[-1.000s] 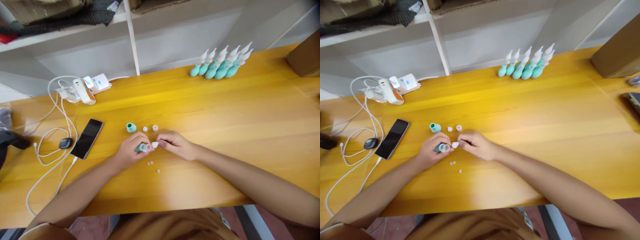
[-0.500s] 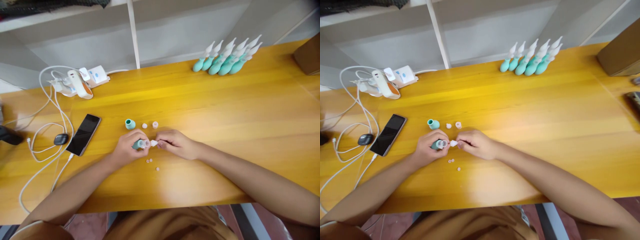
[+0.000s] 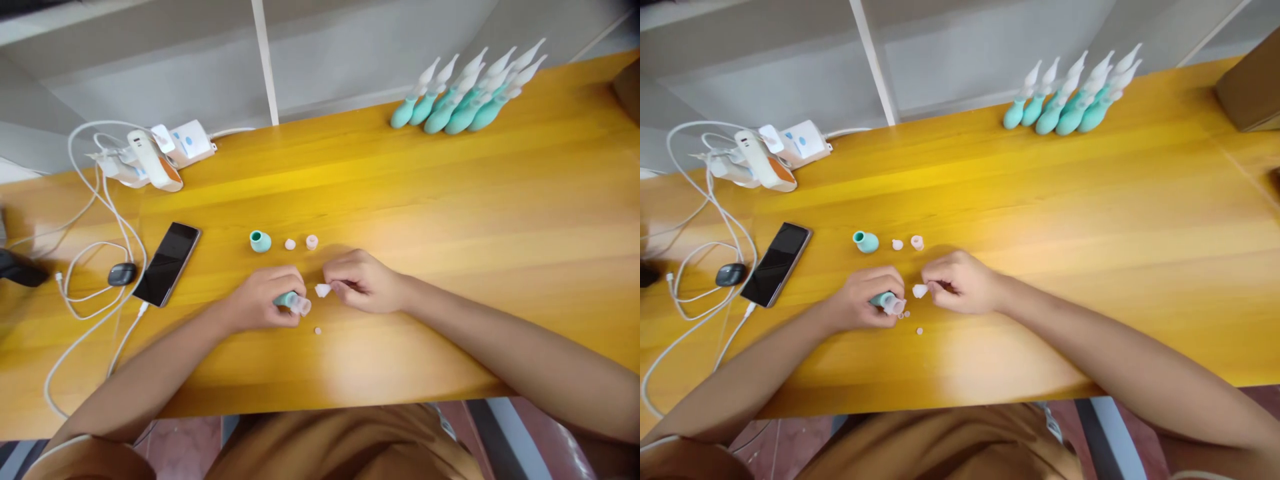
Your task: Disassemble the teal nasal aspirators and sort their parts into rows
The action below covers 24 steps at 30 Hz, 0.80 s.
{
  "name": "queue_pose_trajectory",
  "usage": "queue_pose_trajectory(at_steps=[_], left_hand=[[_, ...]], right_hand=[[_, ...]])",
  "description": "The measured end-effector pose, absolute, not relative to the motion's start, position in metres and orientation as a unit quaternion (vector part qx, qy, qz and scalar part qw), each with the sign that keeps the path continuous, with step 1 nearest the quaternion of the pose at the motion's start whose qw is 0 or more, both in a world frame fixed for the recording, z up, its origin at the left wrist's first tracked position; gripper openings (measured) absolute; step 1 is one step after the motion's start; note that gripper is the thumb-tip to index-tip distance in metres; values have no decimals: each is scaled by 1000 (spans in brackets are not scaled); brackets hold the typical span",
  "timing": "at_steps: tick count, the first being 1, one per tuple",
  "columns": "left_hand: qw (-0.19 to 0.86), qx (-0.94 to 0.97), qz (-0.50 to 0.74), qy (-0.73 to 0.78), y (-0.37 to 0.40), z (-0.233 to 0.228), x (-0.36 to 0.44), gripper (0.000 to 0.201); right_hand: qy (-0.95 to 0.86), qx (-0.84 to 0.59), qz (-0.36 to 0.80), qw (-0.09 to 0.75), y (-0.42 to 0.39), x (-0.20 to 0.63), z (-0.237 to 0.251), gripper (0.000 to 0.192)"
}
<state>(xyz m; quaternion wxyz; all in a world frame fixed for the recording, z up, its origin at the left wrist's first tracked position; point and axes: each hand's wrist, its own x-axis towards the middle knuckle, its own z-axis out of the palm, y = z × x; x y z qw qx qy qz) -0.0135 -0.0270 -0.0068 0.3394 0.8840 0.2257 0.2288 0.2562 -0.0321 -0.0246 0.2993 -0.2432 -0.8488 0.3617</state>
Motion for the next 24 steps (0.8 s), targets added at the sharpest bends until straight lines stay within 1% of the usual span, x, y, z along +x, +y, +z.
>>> queue_pose_trajectory(at_steps=[4,7,11,13,15,17,19,24], left_hand=[[294,923,174,176,-27,-6,-12,11],[275,933,163,164,-27,-3,-11,12],[320,919,164,162,-27,0,-13,20],[343,910,168,162,-26,0,-14,19],[358,902,171,170,-25,0,-15,14],[366,895,172,187,-24,1,-14,10],[363,892,169,209,-24,1,-13,10],[344,891,157,252,-25,1,-11,12]], right_hand=[[-884,-216,309,278,-31,260,-27,24],[-881,-212,317,281,-30,260,-27,24],[-856,-221,356,302,-28,262,-23,28],[-839,-236,365,326,-28,264,-22,31],[-822,-268,357,355,-26,265,-21,35],[-808,-308,326,382,-23,267,-22,39],[-805,-352,276,391,-20,267,-24,41],[-813,-446,160,339,-15,267,-29,41]])
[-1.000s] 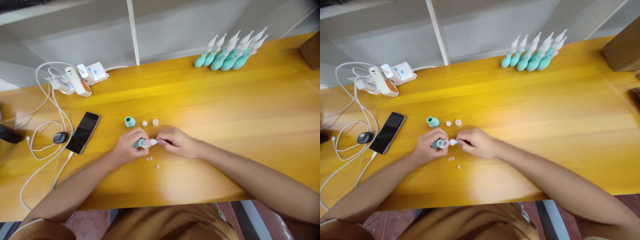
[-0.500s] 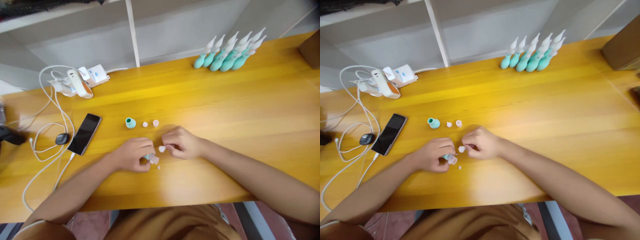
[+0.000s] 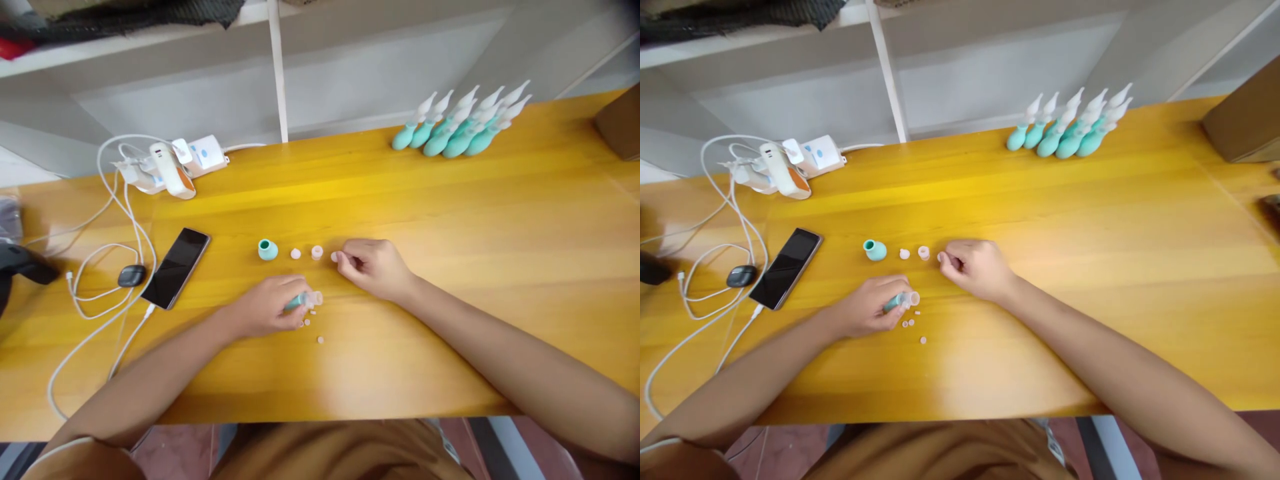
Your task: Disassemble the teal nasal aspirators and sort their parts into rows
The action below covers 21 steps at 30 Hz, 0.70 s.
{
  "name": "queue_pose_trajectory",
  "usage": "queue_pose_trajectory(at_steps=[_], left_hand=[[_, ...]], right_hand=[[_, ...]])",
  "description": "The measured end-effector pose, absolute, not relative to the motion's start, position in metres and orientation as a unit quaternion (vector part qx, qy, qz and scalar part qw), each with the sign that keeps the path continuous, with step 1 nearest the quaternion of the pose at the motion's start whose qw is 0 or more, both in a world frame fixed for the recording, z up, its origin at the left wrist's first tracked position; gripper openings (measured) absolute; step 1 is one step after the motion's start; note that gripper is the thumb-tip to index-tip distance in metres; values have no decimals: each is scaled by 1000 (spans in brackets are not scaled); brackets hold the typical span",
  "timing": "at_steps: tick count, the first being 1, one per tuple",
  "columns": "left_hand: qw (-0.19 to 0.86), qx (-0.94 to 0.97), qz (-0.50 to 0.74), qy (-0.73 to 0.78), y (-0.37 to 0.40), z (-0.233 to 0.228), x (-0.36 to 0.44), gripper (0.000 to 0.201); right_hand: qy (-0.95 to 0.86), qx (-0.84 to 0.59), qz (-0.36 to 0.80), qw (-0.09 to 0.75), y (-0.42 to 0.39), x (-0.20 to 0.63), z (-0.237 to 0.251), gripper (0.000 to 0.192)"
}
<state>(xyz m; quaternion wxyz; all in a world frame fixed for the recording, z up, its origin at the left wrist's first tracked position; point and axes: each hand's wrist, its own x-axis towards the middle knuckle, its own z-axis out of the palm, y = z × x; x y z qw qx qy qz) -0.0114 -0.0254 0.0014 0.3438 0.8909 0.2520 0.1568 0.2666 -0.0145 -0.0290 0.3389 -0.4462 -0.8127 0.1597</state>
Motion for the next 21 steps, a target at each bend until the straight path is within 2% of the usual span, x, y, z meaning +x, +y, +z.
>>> queue_pose_trajectory(at_steps=[6,15,21], left_hand=[[304,907,161,241,-28,-5,-12,14],[265,917,198,221,-37,-9,-12,21],[266,908,193,260,-38,-13,-10,18]], right_hand=[[-821,-474,73,310,-11,275,-28,39],[-832,-485,64,263,-4,276,-31,40],[-836,-479,94,250,-2,277,-27,41]])
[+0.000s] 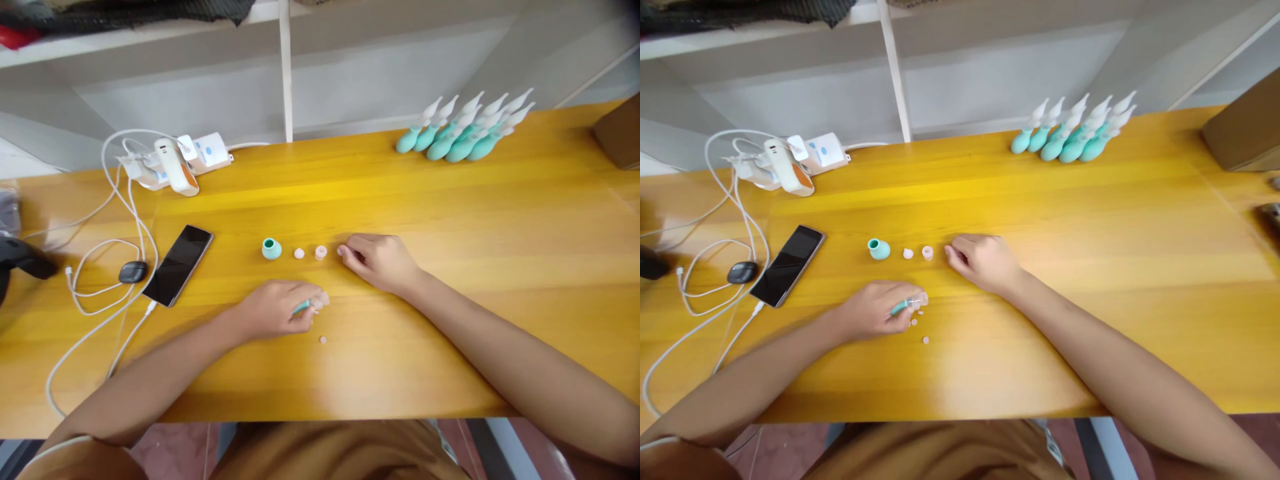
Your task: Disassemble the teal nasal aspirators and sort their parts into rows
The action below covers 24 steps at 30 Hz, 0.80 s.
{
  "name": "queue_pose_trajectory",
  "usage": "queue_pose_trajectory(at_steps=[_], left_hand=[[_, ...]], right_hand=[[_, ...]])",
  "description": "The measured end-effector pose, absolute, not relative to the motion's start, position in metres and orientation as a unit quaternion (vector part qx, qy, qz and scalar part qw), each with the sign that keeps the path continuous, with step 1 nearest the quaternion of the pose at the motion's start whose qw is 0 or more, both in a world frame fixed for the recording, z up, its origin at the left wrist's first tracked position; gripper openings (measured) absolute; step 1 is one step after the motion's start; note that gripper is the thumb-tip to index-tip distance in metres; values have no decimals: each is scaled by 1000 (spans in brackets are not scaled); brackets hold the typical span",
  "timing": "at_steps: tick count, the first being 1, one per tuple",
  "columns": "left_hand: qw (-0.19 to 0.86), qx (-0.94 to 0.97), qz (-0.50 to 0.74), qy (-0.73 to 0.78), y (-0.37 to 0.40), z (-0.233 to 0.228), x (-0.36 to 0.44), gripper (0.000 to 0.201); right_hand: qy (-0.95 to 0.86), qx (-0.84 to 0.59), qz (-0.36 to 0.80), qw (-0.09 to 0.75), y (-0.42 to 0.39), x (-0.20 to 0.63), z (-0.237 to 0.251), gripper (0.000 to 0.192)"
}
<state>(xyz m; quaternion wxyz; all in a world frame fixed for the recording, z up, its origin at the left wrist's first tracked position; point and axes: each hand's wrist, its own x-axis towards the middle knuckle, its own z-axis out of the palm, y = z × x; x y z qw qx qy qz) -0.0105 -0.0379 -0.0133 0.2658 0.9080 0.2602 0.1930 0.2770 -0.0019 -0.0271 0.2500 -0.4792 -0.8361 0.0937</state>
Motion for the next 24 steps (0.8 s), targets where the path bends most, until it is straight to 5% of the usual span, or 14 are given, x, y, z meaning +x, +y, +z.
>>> queue_pose_trajectory(at_steps=[7,10,16,24], left_hand=[[335,883,199,262,-35,-1,-13,21],[282,915,201,209,-40,-2,-11,30],[190,940,194,206,-43,-9,-7,17],[227,945,192,133,-40,-6,-7,23]], right_hand=[[-846,-389,125,343,-27,267,-16,45],[-865,-324,186,336,-49,247,-18,48],[-862,-300,198,359,-60,231,-22,45],[-669,-177,573,438,-55,243,-18,57]])
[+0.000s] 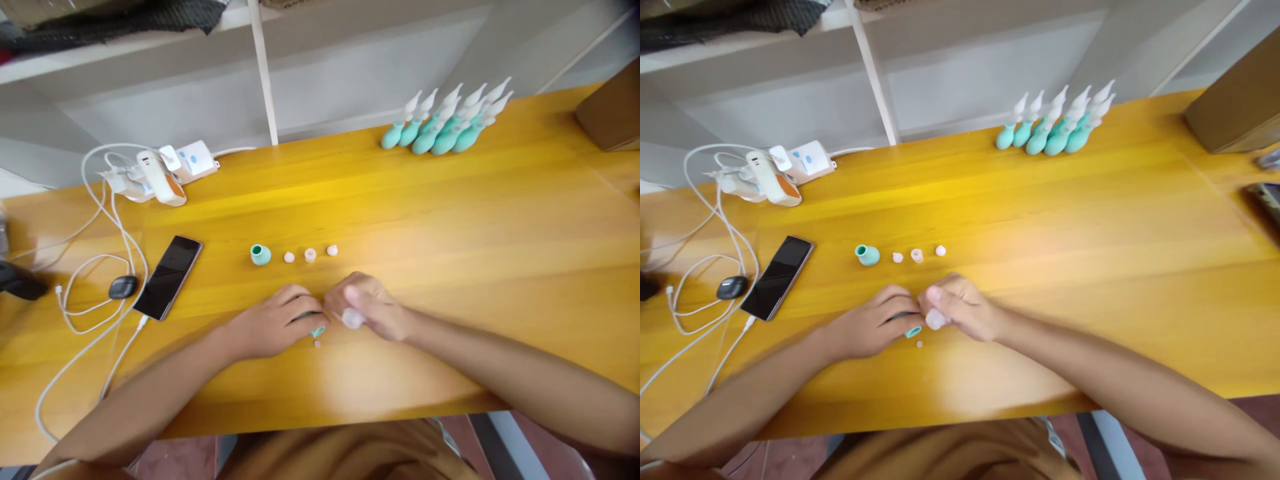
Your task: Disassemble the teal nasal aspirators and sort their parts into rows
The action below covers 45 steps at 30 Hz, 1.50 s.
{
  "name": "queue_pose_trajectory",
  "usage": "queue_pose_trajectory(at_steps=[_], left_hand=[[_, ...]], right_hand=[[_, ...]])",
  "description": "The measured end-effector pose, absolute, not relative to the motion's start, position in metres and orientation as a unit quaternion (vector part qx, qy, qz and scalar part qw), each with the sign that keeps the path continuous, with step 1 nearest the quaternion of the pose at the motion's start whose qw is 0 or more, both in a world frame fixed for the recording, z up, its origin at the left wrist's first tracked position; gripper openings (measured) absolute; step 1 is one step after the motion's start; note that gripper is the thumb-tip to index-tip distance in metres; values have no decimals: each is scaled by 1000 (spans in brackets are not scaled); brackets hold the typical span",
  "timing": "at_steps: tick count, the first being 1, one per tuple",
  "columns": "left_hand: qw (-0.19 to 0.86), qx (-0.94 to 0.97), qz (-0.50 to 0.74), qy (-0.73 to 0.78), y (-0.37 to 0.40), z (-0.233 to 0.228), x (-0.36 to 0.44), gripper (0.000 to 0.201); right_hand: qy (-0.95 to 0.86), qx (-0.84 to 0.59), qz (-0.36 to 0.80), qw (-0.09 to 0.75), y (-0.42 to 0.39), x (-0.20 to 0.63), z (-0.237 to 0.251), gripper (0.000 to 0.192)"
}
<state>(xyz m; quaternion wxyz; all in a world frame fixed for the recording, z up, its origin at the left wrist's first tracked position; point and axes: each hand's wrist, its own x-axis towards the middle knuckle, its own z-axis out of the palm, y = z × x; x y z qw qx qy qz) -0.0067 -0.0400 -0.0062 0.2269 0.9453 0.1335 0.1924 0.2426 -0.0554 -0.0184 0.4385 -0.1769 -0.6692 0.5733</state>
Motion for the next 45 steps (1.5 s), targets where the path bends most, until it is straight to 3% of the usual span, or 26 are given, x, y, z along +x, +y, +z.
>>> queue_pose_trajectory(at_steps=[2,4,8,12,18,20,24,27,31,35,37,40,42,45], left_hand=[[220,945,200,137,-37,-6,-8,27],[230,935,217,161,-35,-5,-9,28],[263,921,210,195,-32,-3,-11,24],[275,917,203,205,-31,-4,-10,23],[292,902,225,225,-32,-7,-10,28],[294,892,246,238,-32,-9,-11,37],[329,864,297,237,-33,-16,-13,66],[356,854,318,206,-34,-21,-13,71],[355,858,335,163,-34,-25,-14,67],[335,855,369,143,-32,-33,-13,88],[338,841,396,146,-30,-35,-13,95],[375,827,393,144,-29,-33,-14,84],[391,831,370,142,-29,-29,-15,78],[395,845,333,139,-30,-25,-16,72]], right_hand=[[-632,-223,544,505,-48,256,-15,61],[-676,-307,424,519,-33,276,-11,63],[-776,-423,243,400,3,311,-9,71],[-836,-419,206,288,19,315,-19,66],[-839,-483,136,208,22,315,-26,63],[-835,-497,109,210,21,321,-20,66],[-852,-429,33,298,0,313,-3,69],[-887,-316,24,334,-32,278,-1,70],[-896,-288,35,336,-63,229,-11,63],[-889,-253,74,373,-52,240,-3,53],[-864,-284,80,409,-36,267,6,55],[-808,-396,71,431,-10,315,15,59],[-810,-434,81,385,4,340,15,62],[-853,-437,133,253,17,360,8,59]])
